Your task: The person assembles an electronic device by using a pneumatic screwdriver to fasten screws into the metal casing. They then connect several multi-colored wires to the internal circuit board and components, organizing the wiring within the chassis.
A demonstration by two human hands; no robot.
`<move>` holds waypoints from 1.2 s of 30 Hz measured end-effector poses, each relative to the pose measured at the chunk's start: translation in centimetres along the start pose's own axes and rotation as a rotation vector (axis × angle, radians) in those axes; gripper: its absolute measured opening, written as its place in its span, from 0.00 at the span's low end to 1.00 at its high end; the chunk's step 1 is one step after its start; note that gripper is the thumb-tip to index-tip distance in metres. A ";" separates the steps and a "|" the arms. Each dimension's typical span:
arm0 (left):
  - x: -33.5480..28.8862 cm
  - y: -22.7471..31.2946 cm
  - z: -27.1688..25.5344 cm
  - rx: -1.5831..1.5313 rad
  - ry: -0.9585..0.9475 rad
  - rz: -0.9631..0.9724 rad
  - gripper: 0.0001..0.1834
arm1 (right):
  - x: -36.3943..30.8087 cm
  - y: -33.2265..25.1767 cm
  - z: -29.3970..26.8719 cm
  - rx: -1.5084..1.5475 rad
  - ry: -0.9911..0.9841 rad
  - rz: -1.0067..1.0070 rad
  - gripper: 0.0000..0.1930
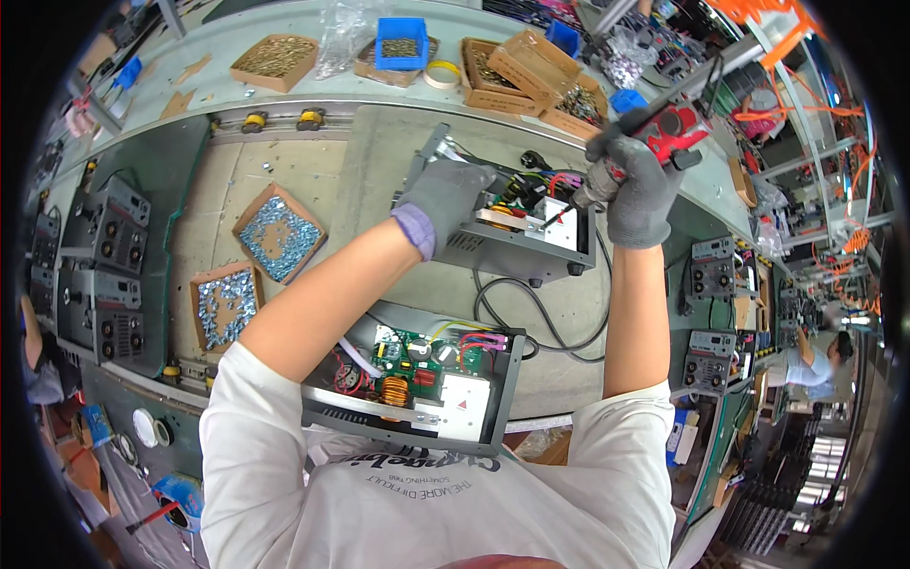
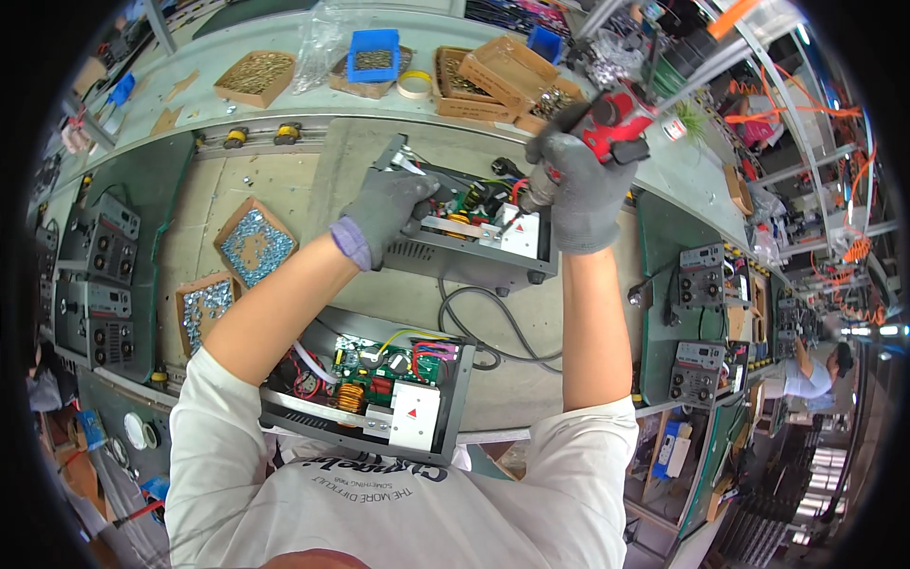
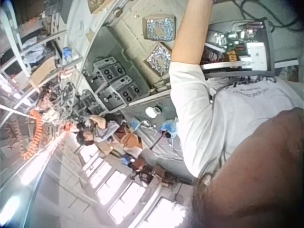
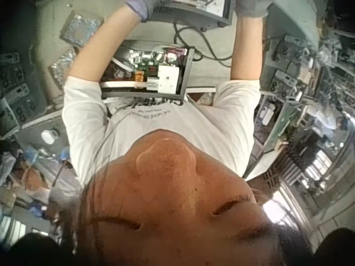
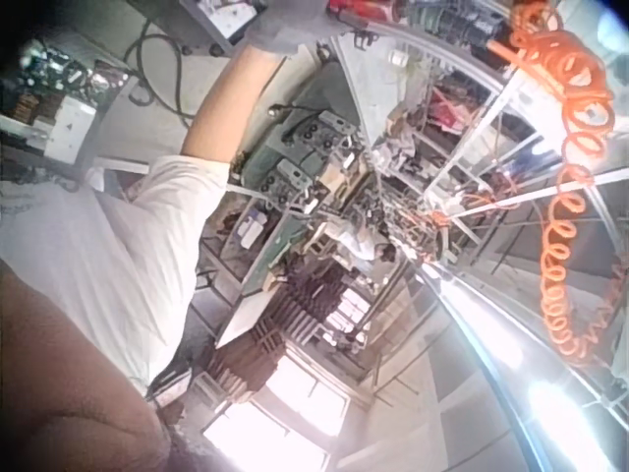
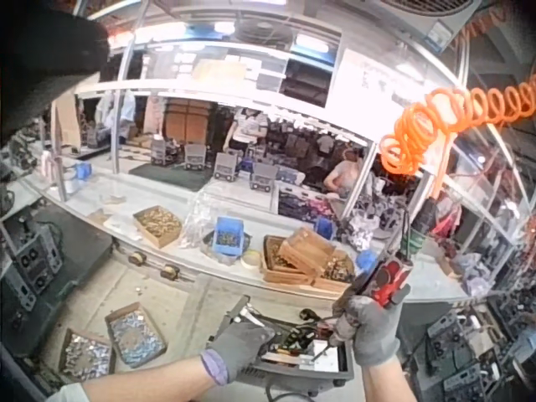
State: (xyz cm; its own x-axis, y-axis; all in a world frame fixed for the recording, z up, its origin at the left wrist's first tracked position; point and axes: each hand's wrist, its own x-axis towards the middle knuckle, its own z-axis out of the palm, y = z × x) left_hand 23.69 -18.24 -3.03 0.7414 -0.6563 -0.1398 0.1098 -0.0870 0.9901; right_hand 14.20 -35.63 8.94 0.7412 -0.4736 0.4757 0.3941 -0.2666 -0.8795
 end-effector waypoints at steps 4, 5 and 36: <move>-1.3 3.6 -1.5 -0.296 0.132 -0.219 0.13 | -0.2 0.2 0.1 0.116 0.030 -0.073 0.12; -1.3 3.7 -2.9 -0.233 0.138 -0.176 0.14 | -0.1 0.4 -0.1 0.123 0.038 -0.072 0.13; -23.1 8.8 -3.0 0.311 -0.228 0.361 0.37 | -16.9 -6.6 6.5 1.449 0.197 0.652 0.26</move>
State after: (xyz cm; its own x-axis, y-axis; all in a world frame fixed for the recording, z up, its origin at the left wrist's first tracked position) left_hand 9.50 -1.56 8.85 0.5289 -0.8290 0.1816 -0.3535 -0.0206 0.9352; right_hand 2.63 -20.40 6.68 0.9483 -0.3084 -0.0748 0.2967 0.9452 -0.1365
